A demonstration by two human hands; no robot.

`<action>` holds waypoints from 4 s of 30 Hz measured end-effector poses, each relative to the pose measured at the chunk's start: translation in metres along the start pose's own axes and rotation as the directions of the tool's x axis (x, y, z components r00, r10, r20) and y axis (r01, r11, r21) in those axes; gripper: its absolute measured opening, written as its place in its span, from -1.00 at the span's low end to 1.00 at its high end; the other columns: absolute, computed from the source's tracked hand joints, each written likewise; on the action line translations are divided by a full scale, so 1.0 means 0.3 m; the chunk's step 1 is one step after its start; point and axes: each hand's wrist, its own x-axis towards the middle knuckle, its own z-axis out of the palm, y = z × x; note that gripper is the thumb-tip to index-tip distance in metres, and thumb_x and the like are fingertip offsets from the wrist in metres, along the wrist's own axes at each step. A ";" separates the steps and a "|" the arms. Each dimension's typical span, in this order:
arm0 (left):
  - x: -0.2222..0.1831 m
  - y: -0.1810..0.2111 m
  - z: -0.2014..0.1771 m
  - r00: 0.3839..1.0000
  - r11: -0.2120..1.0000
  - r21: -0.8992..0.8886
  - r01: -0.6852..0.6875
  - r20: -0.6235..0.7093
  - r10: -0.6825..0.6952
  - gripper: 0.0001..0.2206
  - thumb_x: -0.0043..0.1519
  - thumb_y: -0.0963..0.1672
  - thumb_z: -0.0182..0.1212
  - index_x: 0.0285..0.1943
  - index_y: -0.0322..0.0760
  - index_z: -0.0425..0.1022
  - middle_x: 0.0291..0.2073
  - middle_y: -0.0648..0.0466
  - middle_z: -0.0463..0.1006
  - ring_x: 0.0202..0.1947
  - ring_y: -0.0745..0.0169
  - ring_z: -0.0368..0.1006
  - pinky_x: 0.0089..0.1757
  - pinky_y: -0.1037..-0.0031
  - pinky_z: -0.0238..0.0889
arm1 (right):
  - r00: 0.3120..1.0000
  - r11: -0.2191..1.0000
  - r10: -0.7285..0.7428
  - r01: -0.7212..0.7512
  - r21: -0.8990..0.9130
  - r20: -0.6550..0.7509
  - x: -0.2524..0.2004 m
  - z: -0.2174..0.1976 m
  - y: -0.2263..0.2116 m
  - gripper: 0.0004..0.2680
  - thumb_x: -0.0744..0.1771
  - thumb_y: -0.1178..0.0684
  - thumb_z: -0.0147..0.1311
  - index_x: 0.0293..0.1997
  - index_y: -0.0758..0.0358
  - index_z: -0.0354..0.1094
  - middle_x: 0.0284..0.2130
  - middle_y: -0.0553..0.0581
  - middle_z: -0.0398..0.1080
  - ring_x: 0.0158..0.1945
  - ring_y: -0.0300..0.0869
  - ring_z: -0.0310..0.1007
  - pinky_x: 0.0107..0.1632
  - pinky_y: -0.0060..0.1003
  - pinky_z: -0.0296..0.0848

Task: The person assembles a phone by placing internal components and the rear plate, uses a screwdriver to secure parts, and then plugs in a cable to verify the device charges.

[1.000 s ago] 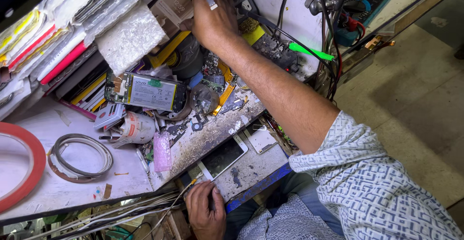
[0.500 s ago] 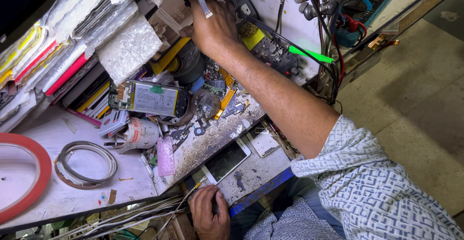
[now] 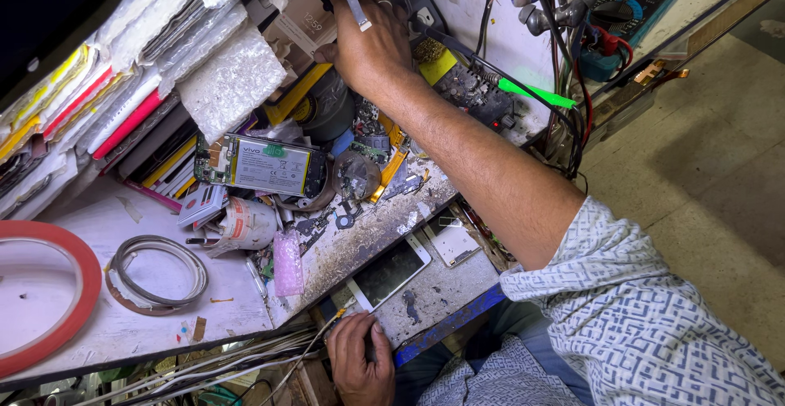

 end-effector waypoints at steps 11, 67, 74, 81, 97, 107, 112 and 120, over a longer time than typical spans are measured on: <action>0.006 0.009 -0.004 0.999 1.000 -0.027 -0.016 -0.029 0.015 -0.86 0.18 -0.21 0.28 -0.12 -0.36 0.60 -0.12 -0.04 0.63 0.06 -0.03 0.50 0.08 0.22 0.35 | 0.998 0.999 0.049 -0.048 -0.019 0.033 0.005 -0.012 -0.010 -0.43 0.17 -0.13 0.47 0.23 0.21 0.28 0.07 0.25 0.40 0.24 0.23 0.27 0.23 0.23 0.21; 0.011 0.013 -0.018 0.998 0.996 -0.087 -0.027 -0.051 0.022 -0.83 0.15 -0.22 0.29 -0.09 -0.35 0.59 -0.10 -0.06 0.61 0.06 -0.04 0.49 0.08 0.21 0.34 | 0.754 -0.043 0.656 0.080 0.996 -0.032 0.002 0.095 0.014 -0.84 0.33 0.15 0.28 -0.07 0.34 0.42 -0.15 0.15 0.49 -0.06 -0.15 0.48 0.03 -0.17 0.48; 0.017 0.018 -0.026 0.998 0.996 -0.090 -0.018 -0.053 0.013 -0.84 0.14 -0.23 0.30 -0.12 -0.35 0.59 -0.12 -0.05 0.60 0.04 -0.04 0.50 0.07 0.21 0.34 | 0.730 -0.623 0.372 -0.261 0.737 0.573 -0.025 -0.038 -0.059 -0.73 0.39 -0.07 -0.04 0.12 0.27 0.31 0.02 0.26 0.47 0.10 0.10 0.49 0.18 0.17 0.48; 0.023 0.021 -0.031 0.994 0.994 -0.106 -0.040 -0.101 0.029 -0.85 0.13 -0.22 0.31 -0.13 -0.34 0.59 -0.13 -0.05 0.60 0.02 -0.03 0.51 0.04 0.23 0.37 | 0.821 -0.524 -0.189 -0.548 0.652 0.538 -0.197 -0.227 -0.250 -0.52 0.42 -0.32 -0.32 0.35 0.27 0.17 0.19 0.32 0.39 0.27 0.15 0.40 0.37 0.18 0.33; 0.017 0.014 -0.037 0.996 0.993 -0.117 -0.032 -0.089 0.021 -0.87 0.13 -0.21 0.33 -0.18 -0.35 0.61 -0.14 -0.04 0.60 0.00 -0.04 0.51 0.01 0.21 0.37 | 0.660 -0.566 -0.238 -0.691 0.450 0.713 -0.321 -0.263 -0.341 -0.55 0.46 -0.27 -0.37 0.39 0.26 0.07 0.17 0.31 0.38 0.24 0.23 0.38 0.16 0.50 0.43; 0.025 0.017 -0.048 0.996 0.990 -0.138 -0.026 -0.093 0.013 -0.87 0.12 -0.21 0.33 -0.18 -0.37 0.61 -0.15 -0.06 0.60 0.00 -0.05 0.51 0.01 0.21 0.37 | 0.736 0.015 -0.089 -0.673 0.739 0.671 -0.252 -0.257 -0.239 -0.47 0.28 0.40 -0.03 0.42 0.15 -0.06 0.18 0.34 0.31 0.13 0.13 0.51 -0.03 0.07 0.60; 0.024 0.016 -0.044 0.997 0.992 -0.125 -0.013 -0.077 0.004 -0.87 0.12 -0.21 0.34 -0.18 -0.36 0.61 -0.15 -0.05 0.60 0.01 -0.05 0.51 0.01 0.21 0.37 | 0.771 0.103 -0.101 -0.620 0.778 0.629 -0.260 -0.244 -0.215 -0.50 0.32 0.42 -0.03 0.41 0.16 -0.04 0.17 0.33 0.34 0.11 0.11 0.54 -0.09 -0.05 0.62; 0.020 0.018 -0.034 0.997 0.994 -0.107 -0.006 -0.075 -0.002 -0.88 0.12 -0.20 0.34 -0.19 -0.34 0.62 -0.15 -0.03 0.61 0.00 -0.01 0.52 0.01 0.23 0.37 | 0.806 -0.001 -0.100 -0.587 0.810 0.584 -0.264 -0.227 -0.193 -0.49 0.33 0.42 -0.02 0.43 0.12 -0.06 0.15 0.34 0.34 0.13 0.12 0.52 -0.06 -0.03 0.70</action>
